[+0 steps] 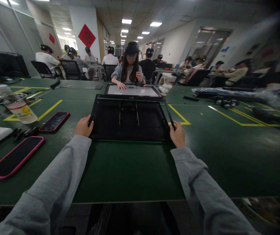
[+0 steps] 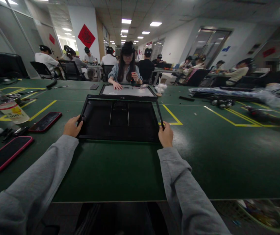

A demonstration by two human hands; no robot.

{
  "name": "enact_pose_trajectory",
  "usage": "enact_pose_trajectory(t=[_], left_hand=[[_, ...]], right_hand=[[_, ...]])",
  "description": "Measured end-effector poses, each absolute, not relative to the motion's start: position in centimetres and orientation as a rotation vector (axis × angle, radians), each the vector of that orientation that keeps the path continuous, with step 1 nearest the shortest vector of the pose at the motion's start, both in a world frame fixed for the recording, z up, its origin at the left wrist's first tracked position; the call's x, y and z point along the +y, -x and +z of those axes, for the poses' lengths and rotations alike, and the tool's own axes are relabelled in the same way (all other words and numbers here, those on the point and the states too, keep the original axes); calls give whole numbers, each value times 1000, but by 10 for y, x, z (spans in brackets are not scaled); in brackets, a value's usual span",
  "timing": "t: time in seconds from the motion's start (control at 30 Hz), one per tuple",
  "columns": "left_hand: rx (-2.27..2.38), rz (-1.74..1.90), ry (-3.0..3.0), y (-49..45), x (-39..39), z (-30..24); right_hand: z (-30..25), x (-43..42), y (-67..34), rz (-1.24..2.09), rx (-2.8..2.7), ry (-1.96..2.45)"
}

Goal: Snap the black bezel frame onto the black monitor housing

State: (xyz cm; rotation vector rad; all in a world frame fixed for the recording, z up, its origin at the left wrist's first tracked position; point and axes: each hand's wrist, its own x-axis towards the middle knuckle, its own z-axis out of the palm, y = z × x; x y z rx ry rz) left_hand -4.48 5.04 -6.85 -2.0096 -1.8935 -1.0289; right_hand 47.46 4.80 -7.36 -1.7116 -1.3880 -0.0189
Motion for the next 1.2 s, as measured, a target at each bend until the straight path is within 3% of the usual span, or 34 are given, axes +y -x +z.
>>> enact_pose_trajectory(t=[1.2], left_hand=[[-1919, -1027, 2007, 45, 50, -69]], right_hand=[[-75, 48, -474, 23, -1415, 1728]])
